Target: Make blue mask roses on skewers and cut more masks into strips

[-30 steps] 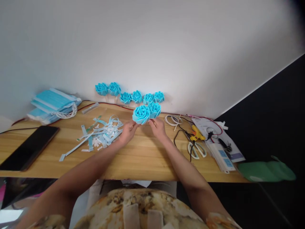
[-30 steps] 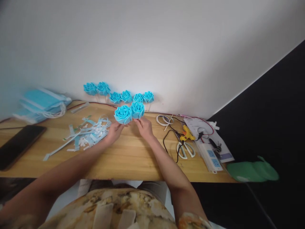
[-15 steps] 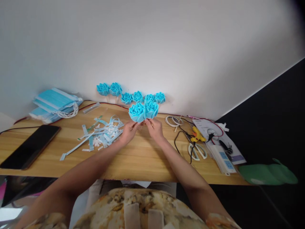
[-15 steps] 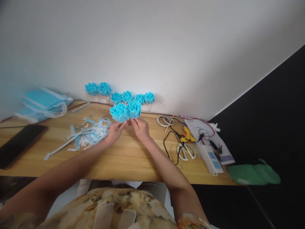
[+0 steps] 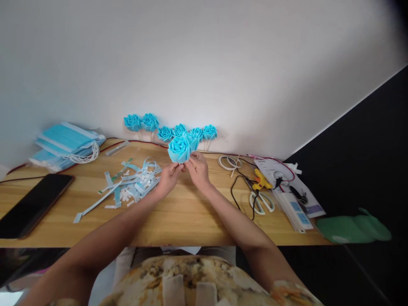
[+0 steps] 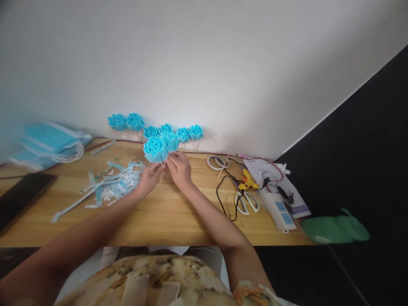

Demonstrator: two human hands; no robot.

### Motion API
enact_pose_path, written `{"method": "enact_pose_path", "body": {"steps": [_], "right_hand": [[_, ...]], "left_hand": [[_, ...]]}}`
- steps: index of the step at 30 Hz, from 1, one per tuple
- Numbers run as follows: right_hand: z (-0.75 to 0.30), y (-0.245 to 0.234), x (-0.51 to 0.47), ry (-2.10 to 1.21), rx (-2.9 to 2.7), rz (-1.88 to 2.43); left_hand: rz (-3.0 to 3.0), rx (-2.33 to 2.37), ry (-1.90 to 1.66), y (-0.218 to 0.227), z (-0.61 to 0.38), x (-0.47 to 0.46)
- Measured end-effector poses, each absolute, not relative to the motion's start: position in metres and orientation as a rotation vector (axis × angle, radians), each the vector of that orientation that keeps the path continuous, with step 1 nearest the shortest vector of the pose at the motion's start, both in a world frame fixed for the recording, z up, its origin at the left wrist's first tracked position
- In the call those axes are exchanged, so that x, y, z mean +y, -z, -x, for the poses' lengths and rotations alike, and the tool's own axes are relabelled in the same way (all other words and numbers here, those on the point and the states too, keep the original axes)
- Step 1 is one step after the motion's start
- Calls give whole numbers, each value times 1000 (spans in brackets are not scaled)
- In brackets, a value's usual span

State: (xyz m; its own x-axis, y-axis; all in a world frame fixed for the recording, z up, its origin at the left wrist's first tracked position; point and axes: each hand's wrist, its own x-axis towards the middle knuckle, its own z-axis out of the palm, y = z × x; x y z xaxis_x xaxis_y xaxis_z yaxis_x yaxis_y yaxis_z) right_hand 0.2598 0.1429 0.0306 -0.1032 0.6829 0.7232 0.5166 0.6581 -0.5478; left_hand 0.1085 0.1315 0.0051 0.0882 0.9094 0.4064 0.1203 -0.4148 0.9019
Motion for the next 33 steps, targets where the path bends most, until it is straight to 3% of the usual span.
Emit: {"method": "enact_pose_path", "body": {"steps": [7,16,23,27,33], "right_hand": [[-338,-30,213,-202,-1429,1423],[-347,-27,265,-180,-1378,1563],[-343,-79,209,-80,-1365,1195],[-308,-65,152,-318,-1688,1135],[-281,-34,130,-400,-1664,1096]], "left_hand": [[-1381,886,-1452,-5,-111,135],[-1408,816,-1404,-9,-110,134],[-1452,852,-1390,-14,-111,130],[-1405,818,-1410,-12,-112,130],[-1562,800,-1350,-13,-109,131]]}}
